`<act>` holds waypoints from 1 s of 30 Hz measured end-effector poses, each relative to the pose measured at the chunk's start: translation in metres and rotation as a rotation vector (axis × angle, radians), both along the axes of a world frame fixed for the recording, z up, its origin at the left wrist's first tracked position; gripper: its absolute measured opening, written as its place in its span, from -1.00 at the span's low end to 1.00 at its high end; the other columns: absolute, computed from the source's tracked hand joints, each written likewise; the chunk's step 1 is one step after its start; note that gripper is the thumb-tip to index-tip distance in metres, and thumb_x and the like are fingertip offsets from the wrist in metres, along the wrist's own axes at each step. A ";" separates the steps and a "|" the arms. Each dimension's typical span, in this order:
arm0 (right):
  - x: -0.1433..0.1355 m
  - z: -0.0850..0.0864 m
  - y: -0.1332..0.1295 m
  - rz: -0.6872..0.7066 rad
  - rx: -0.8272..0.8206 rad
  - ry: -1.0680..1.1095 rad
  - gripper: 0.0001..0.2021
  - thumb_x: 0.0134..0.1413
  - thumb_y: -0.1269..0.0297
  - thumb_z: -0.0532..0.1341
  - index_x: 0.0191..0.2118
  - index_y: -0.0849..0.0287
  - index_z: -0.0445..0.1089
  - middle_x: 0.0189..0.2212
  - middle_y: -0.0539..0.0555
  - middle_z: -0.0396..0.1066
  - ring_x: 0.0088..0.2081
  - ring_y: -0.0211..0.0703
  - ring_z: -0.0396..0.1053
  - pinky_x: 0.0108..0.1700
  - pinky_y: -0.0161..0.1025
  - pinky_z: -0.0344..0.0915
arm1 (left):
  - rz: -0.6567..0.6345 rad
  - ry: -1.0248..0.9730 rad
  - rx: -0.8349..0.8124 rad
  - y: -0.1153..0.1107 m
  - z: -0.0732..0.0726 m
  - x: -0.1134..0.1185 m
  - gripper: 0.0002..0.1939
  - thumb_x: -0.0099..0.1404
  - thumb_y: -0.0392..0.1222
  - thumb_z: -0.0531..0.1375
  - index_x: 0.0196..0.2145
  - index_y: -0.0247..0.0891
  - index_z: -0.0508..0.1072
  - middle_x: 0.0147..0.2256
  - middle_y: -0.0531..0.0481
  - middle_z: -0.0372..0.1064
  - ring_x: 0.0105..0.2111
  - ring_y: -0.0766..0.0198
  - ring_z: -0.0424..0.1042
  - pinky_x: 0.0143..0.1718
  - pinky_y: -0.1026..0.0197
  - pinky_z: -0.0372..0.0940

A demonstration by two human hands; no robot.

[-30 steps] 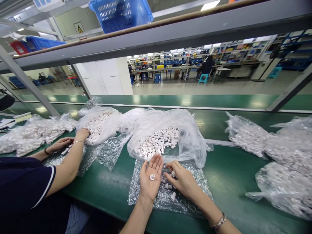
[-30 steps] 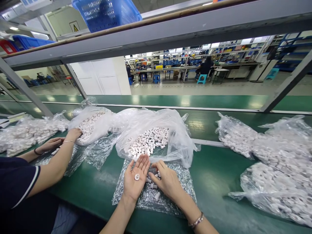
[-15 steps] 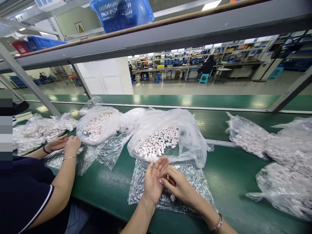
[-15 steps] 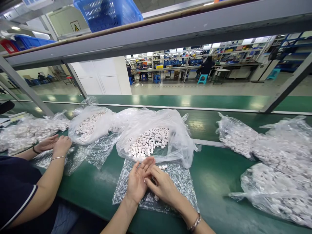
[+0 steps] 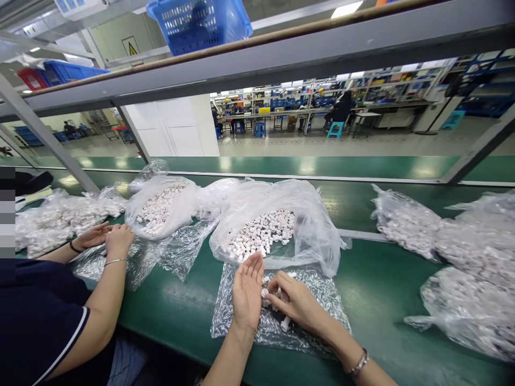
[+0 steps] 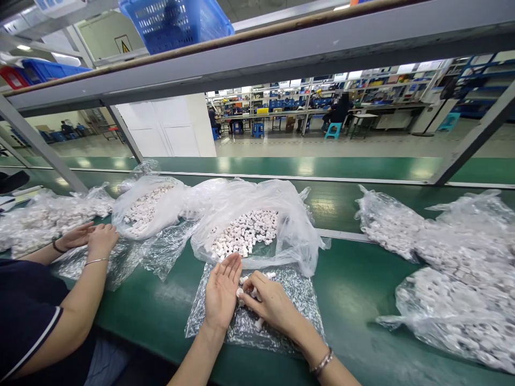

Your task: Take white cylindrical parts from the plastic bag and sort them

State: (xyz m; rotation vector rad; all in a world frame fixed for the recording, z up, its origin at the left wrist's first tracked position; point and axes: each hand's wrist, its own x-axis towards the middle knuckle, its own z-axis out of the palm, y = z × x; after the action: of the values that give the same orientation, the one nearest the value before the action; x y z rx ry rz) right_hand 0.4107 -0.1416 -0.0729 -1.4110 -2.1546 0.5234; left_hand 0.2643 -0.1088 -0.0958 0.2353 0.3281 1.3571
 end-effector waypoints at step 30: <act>0.003 -0.023 0.011 0.131 0.329 -0.314 -0.78 0.27 0.41 0.18 0.01 0.13 0.34 -0.01 0.19 0.33 0.07 0.11 0.26 0.07 0.12 0.32 | 0.267 1.681 0.810 0.074 0.011 -0.024 -0.75 0.46 -0.15 -0.04 -0.07 -0.24 0.37 -0.06 -0.15 0.40 0.01 0.14 0.36 0.07 0.12 0.25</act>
State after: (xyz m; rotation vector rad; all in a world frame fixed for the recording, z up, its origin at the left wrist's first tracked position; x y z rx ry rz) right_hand 0.4141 -0.1308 -0.0955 -1.2376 -2.4529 -0.0178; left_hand 0.2398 -0.0349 -0.0844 2.0921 1.1900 1.1779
